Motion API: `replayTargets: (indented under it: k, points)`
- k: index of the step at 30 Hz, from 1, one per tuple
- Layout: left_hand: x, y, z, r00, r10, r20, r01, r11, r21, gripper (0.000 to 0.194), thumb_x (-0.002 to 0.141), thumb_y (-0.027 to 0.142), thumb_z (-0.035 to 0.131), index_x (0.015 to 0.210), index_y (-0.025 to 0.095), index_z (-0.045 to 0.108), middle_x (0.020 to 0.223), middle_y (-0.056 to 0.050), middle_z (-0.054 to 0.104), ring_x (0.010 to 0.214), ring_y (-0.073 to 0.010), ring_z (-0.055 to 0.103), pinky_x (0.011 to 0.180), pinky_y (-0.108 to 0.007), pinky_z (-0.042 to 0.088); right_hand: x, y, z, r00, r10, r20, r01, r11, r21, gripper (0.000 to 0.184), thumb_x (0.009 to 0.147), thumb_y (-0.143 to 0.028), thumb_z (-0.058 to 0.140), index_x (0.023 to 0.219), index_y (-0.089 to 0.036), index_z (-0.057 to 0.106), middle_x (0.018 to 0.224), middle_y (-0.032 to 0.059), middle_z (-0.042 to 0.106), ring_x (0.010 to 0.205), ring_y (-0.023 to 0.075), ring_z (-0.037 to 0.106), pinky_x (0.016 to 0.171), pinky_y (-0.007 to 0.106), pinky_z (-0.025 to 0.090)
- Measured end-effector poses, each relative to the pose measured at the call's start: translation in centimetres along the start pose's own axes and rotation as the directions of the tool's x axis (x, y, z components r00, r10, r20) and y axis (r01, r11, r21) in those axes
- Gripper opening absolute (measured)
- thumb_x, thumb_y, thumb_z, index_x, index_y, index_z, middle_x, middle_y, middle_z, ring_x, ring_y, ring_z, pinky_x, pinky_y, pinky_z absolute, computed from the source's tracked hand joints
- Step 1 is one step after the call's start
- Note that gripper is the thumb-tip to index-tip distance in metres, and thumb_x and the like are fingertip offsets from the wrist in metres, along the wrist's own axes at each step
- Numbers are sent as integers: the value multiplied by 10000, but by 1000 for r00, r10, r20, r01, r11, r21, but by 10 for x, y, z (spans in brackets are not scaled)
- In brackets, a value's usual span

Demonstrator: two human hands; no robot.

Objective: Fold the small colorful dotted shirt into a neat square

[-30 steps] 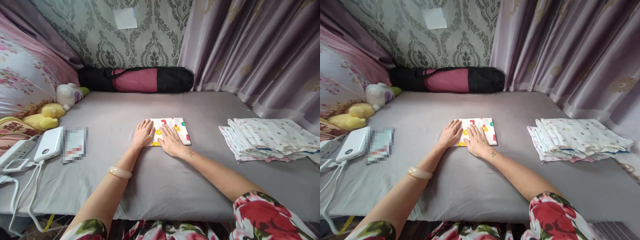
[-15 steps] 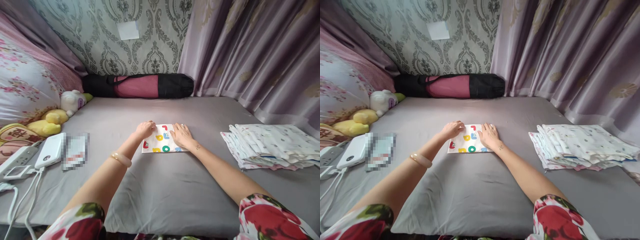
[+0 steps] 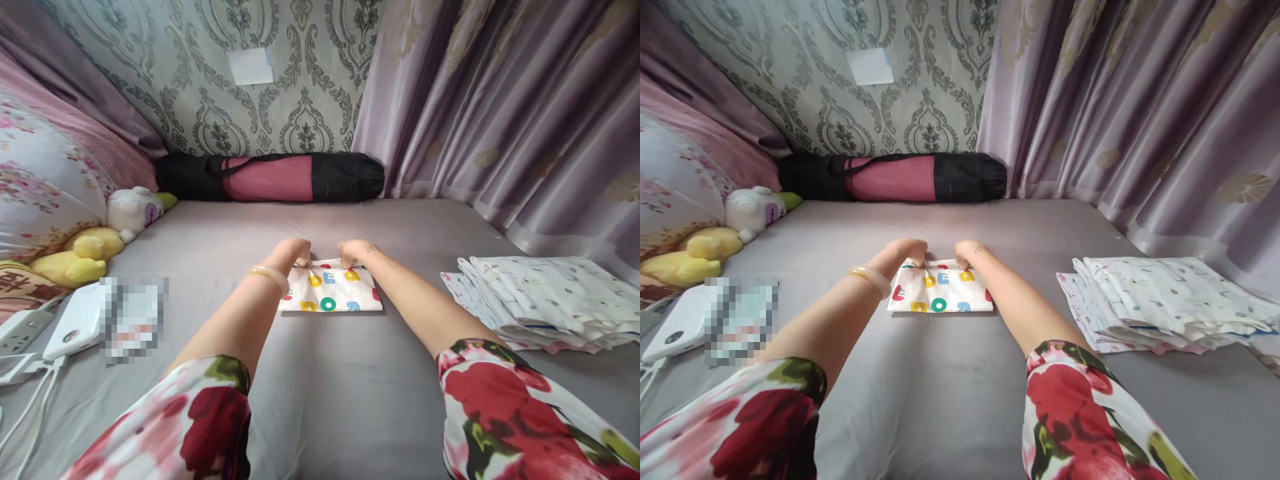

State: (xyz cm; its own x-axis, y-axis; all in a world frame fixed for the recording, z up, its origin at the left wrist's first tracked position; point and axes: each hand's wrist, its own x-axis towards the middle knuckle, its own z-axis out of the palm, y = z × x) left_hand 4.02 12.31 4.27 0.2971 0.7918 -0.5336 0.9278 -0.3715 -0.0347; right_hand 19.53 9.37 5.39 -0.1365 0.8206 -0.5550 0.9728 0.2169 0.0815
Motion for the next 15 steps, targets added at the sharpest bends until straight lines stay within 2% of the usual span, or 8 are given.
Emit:
replayTargets:
  k: [3,6,10,15]
  points:
    - [8,-1,0,1000,7,7,-7,1000,-1,522,554,173,699,1074,178,747,1023,-160,745,871,-323,703,764,-360,552,9,-1,0,1000,-1,20,1,1000,-15,227,667,-100,787,891,-118,758,875,105,743,932,274,702,841,333,534]
    - [7,-4,2,1000,10,5,-10,1000,-21,504,562,185,694,1063,203,749,1005,-132,750,868,-298,698,762,-340,545,9,1,2,1000,-7,8,7,1000,-5,287,671,-119,788,956,-132,754,914,103,747,941,265,702,843,328,540]
    - [-3,-6,6,1000,3,-14,-3,998,-55,480,601,190,678,1077,221,732,1040,-103,744,879,-257,685,759,-306,534,2,2,7,1000,3,-18,-3,1000,24,356,680,-95,761,1031,-144,733,975,118,741,894,266,707,773,330,557]
    - [-23,0,18,993,-37,-113,25,994,-102,462,686,200,645,1147,186,678,1168,-135,694,942,-268,675,780,-333,528,-15,-1,18,992,25,-126,-18,998,58,402,692,-64,721,1080,-166,696,1085,147,703,1017,290,666,798,330,528]
